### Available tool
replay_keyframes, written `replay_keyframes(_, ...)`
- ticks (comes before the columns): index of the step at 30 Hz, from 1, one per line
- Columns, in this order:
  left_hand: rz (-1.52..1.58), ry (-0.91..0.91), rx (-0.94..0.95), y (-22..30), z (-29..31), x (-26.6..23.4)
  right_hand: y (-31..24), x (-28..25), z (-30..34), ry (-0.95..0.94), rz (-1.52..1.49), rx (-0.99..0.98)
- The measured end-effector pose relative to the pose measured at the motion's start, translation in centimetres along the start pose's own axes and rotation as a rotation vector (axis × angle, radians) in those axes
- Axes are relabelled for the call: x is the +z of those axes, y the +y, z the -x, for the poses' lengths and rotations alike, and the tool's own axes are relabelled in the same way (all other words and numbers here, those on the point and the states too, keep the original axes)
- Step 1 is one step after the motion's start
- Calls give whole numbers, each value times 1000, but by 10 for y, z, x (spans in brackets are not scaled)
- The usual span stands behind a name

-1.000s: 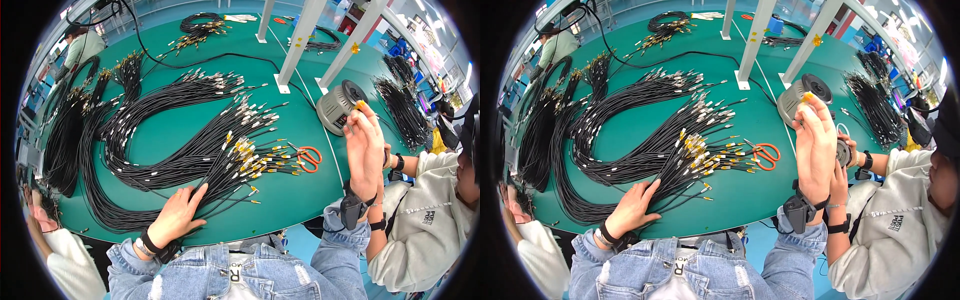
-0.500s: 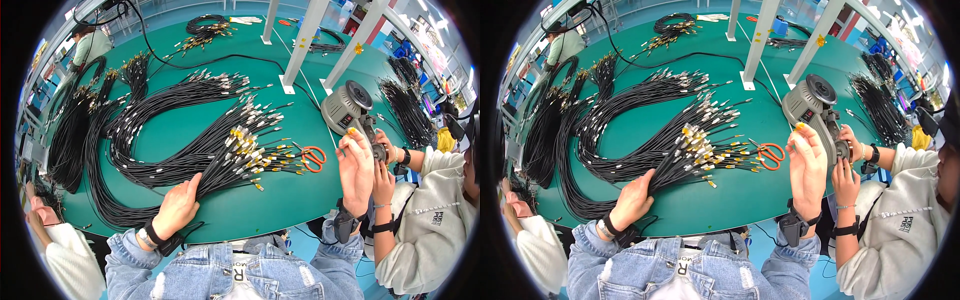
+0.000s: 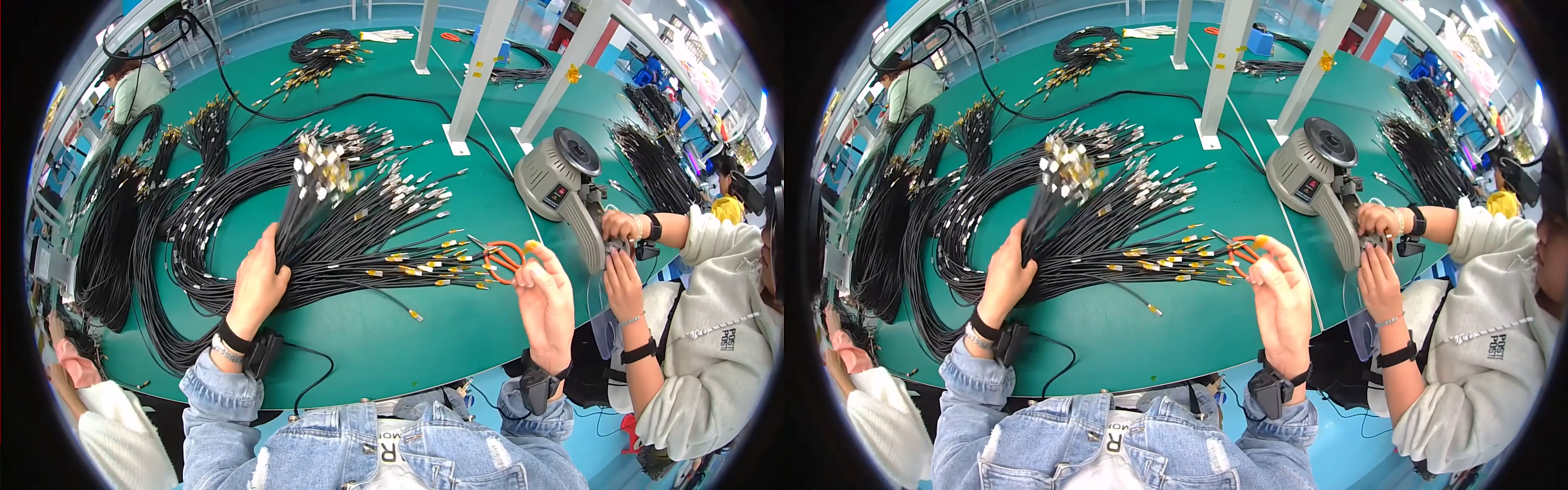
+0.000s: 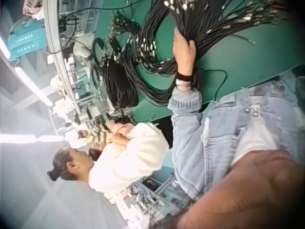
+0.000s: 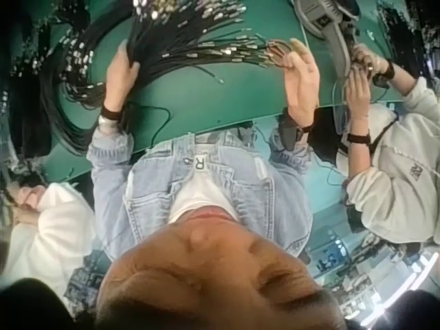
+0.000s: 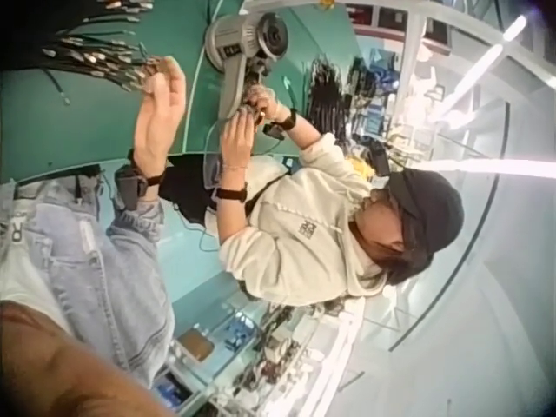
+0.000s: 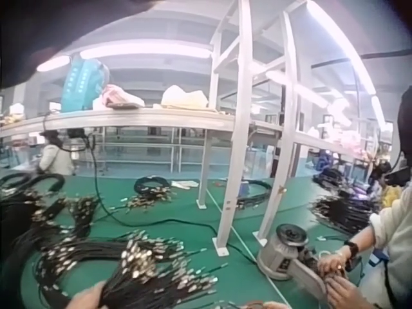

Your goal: The person loads a roll of tape into a dispenser and then repeatedly picks up cables to apply yellow tape to the connectors. After taping each connector, the person sets the cable aside and gathers them together.

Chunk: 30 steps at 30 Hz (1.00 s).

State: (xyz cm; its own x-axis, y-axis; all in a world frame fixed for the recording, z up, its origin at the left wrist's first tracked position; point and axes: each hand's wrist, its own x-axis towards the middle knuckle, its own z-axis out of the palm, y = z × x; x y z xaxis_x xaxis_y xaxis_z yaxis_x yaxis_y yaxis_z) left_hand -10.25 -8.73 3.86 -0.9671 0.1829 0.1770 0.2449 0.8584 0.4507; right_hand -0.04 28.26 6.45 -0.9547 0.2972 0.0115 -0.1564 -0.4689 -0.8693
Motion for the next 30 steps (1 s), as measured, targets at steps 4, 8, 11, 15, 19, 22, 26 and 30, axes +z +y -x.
replay_keyframes(4, -162, -31, 76, 9, -4, 3, 8, -6, 9, 53, -36, 47)
replay_keyframes(8, -254, 121, 206, 37, 2, -3, 21, -5, 16, 54, -72, 117)
replay_keyframes(11, 82, 62, 386, 76, 7, -7, 30, 2, 20, -8, -117, 203)
replay_keyframes(15, 366, -88, 482, 101, 2, 22, 40, 19, 25, -157, -218, 351)
replay_keyframes(19, 695, -339, 352, 125, 1, 40, 46, 29, 28, -258, -301, 436)
replay_keyframes(22, 835, -430, 338, 131, -1, 47, 46, 32, 30, -282, -303, 441)
replay_keyframes(26, 983, -540, 137, 132, 4, 51, 46, 35, 32, -272, -160, 403)
replay_keyframes(30, 1119, -547, 88, 130, 10, 56, 51, 37, 33, -258, -44, 359)
